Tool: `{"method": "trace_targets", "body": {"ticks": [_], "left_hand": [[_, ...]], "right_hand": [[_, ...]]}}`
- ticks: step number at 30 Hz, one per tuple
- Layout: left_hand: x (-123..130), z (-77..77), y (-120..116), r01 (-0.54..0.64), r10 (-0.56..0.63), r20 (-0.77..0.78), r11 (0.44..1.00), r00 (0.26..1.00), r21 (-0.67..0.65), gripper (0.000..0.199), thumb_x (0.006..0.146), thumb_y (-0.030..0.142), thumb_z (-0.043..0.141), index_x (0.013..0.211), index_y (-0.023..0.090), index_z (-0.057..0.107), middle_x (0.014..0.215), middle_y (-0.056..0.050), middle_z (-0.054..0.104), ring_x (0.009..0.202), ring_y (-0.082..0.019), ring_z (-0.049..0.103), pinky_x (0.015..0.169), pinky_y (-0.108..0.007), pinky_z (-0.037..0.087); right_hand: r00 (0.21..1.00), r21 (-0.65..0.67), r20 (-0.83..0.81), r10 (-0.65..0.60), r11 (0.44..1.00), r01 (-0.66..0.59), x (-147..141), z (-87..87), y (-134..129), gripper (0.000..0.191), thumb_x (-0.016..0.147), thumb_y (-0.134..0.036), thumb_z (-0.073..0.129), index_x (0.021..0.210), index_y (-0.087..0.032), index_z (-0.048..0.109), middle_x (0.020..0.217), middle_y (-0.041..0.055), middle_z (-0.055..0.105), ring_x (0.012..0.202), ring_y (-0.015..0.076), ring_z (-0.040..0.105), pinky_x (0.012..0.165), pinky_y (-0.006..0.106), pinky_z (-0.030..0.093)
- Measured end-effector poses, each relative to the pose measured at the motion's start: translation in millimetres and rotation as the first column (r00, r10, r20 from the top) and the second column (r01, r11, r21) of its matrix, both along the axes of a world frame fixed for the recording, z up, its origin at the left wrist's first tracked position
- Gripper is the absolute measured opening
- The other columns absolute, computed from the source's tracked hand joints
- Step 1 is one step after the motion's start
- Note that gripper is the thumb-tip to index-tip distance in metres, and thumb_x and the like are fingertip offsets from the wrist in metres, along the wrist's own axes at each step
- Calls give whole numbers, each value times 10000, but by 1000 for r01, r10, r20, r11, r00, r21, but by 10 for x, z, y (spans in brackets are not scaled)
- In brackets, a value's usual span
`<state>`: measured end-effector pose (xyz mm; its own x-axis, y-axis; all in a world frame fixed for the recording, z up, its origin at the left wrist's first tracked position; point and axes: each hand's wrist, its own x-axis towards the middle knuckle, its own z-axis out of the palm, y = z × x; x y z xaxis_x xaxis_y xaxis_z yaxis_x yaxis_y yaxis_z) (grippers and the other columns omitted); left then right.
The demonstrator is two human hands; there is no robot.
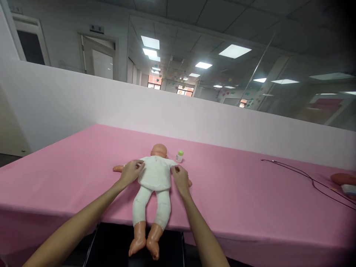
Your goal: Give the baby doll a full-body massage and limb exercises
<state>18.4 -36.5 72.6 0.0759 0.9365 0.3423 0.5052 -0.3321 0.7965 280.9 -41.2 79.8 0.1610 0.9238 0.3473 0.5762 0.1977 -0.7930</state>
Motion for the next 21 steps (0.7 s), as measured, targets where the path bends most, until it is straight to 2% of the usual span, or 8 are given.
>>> {"method": "trace_targets", "body": {"ticks": [3,5,7,9,12,15,18,21], "left_hand": [[249,32,118,117,-107,-100,989,989,90,608,1013,571,450,1412,149,631,1466,-152,635,1374,-367,565,1146,-433,417],[373,-43,201,159,-154,-173,987,973,15,722,1015,616,441,1529,111,499,1616,-200,465,1520,-391,386,1223,-468,318],[410,-168,257,145,-157,-205,987,966,-69,822,1002,655,449,1578,71,411,1669,-238,354,1569,-404,279,1259,-497,244],[370,-292,278,150,-160,-180,986,971,-70,853,985,669,481,1573,55,411,1663,-245,362,1568,-401,281,1268,-471,220],[265,-365,264,127,-130,-106,991,986,-34,816,933,658,594,1483,60,515,1590,-221,489,1522,-378,375,1225,-372,294],[235,-231,221,55,-67,-210,996,975,-63,655,909,590,652,1303,67,629,1438,-231,620,1407,-395,506,1161,-390,377],[369,58,173,61,-45,-327,997,944,38,398,931,447,627,1117,103,703,1234,-214,708,1226,-406,621,1126,-464,399],[704,331,218,227,-217,-111,970,970,86,318,963,406,576,1083,169,751,1143,-125,747,1137,-353,650,1081,-443,443]], "right_hand": [[984,149,26,178,972,-180,-173,6,47,467,913,-510,628,1245,-194,716,1340,125,700,1311,299,600,1148,435,422],[962,87,14,273,958,-273,-240,-54,91,617,878,-606,683,1358,-219,671,1484,112,616,1460,304,474,1207,427,350],[955,-19,31,296,955,-296,-214,-172,162,691,901,-660,638,1419,-203,635,1565,127,544,1525,310,390,1247,433,289],[951,-103,115,286,956,-275,-109,-311,247,713,975,-631,528,1501,-150,552,1631,163,455,1559,309,335,1283,443,217],[918,-139,334,216,974,-178,90,-453,332,654,1050,-500,411,1550,-82,457,1640,210,423,1553,315,340,1284,454,189],[851,-95,506,136,990,-102,246,-442,336,520,1056,-440,427,1421,-101,574,1482,217,591,1420,336,496,1220,445,274],[843,-111,528,101,993,-49,372,-324,357,437,1066,-473,415,1229,-166,681,1265,167,717,1199,312,634,1065,399,403],[860,-102,509,35,995,20,504,-193,495,444,1075,-463,403,1223,-172,704,1248,158,728,1143,293,659,946,357,444]]}}
